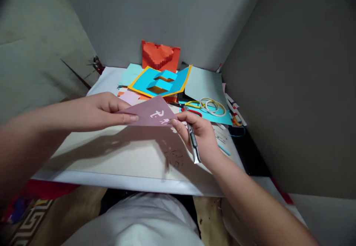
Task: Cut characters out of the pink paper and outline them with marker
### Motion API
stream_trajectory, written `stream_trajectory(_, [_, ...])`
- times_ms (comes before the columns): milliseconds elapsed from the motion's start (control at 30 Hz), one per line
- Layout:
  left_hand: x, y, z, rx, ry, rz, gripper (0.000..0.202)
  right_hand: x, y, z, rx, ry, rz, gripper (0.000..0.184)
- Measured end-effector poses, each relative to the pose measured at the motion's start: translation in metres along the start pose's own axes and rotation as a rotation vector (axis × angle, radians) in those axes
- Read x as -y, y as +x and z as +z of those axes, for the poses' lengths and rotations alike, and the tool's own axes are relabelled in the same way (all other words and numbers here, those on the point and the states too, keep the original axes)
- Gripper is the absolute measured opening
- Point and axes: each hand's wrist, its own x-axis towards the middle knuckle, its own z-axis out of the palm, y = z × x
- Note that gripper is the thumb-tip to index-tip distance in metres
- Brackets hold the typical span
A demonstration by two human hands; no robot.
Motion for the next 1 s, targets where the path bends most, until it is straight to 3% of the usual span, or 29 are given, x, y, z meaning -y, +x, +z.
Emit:
stream_trajectory(200, [-0.006, -0.006, -0.008, 0.021, 0.059, -0.051, 0.039, 0.008, 0.009, -0.002, -0.017, 0.074, -0.032, 0.009])
stream_trajectory(367, [-0.014, -0.01, -0.009, 0.076, 0.122, -0.182, 0.039, 0.013, 0.01, -0.003, 0.0, 0.092, -0.048, 0.008])
stream_trajectory(500, [-0.018, -0.013, -0.01, 0.124, 0.076, -0.169, 0.035, 0.019, 0.012, -0.004, -0.004, 0.079, -0.074, 0.006])
stream_trajectory(600, [-0.021, -0.012, -0.009, 0.056, 0.055, -0.167, 0.034, 0.023, 0.013, -0.004, -0.014, 0.071, -0.091, 0.006])
stream_trajectory(800, [-0.038, -0.012, 0.001, -0.153, 0.148, -0.312, 0.03, 0.027, 0.008, 0.0, -0.032, 0.05, -0.139, 0.006])
stream_trajectory(1000, [-0.043, -0.012, 0.011, -0.255, -0.001, -0.255, 0.027, 0.031, 0.0, 0.002, -0.234, -0.077, -0.319, 0.033])
